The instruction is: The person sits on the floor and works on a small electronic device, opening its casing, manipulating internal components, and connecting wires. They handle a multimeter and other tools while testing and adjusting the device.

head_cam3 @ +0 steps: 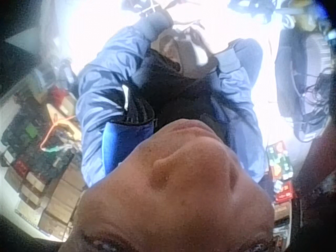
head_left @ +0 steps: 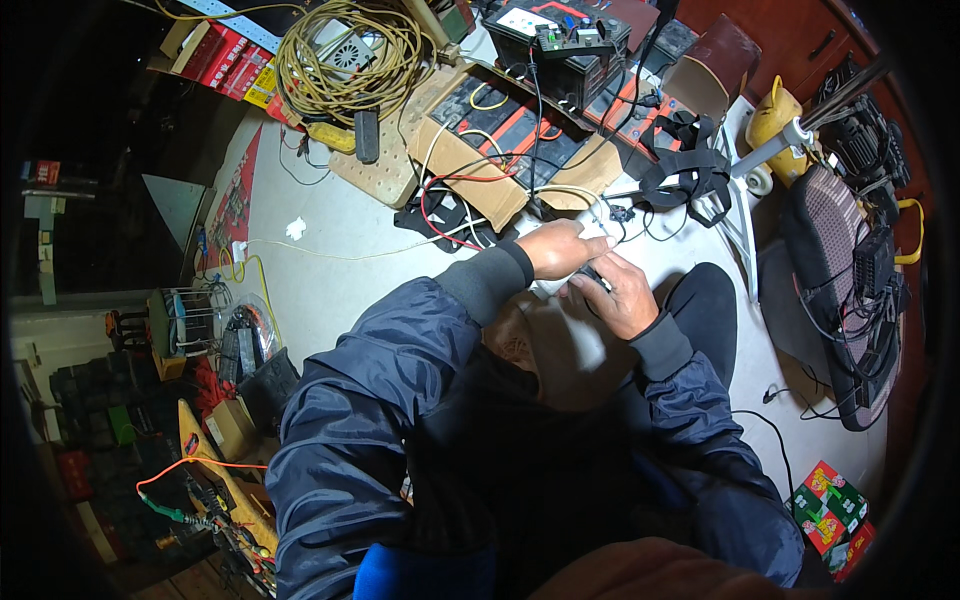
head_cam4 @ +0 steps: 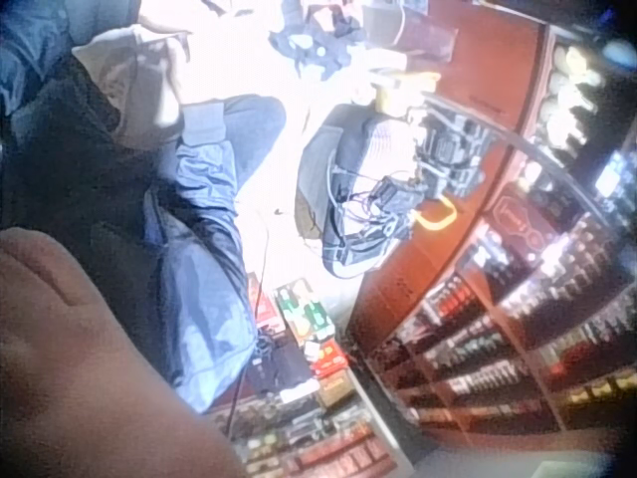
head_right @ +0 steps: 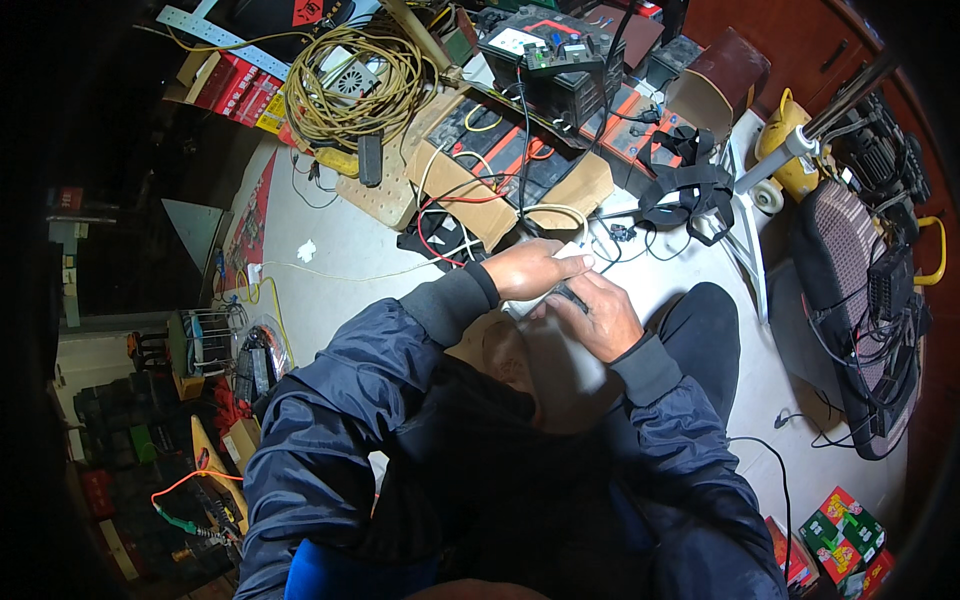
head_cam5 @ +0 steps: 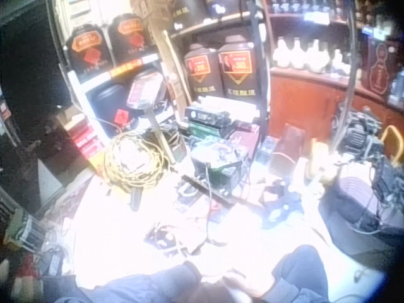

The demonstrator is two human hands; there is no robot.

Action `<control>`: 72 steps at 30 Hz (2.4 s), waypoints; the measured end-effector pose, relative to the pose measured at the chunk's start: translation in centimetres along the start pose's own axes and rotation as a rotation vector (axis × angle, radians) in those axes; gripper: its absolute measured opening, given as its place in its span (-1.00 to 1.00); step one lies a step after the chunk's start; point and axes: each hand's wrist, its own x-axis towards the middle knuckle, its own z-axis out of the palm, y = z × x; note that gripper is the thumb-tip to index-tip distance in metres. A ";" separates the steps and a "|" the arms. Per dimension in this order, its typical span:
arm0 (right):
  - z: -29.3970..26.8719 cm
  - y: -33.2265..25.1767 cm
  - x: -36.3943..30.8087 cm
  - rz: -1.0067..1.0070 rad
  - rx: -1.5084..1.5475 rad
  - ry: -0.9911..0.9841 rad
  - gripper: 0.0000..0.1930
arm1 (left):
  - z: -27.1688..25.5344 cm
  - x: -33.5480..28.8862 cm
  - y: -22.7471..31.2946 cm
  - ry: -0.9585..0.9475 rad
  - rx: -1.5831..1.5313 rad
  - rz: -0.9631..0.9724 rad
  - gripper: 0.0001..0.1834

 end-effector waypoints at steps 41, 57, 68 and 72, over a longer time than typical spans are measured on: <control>0.3 0.0 0.2 -0.029 -0.019 0.031 -0.82 | 0.1 0.8 -1.0 0.028 0.085 0.066 -0.39; 0.5 0.5 -0.1 -0.032 -0.013 0.041 -0.86 | 0.0 -0.2 -0.1 0.002 -0.014 -0.011 -0.38; 0.6 0.1 -0.4 -0.025 -0.047 0.010 -0.80 | 0.2 -1.1 0.4 -0.046 0.002 -0.010 -0.24; 0.6 0.0 -0.4 -0.075 -0.043 0.044 -0.84 | 0.3 -1.5 0.8 -0.030 0.019 0.009 -0.20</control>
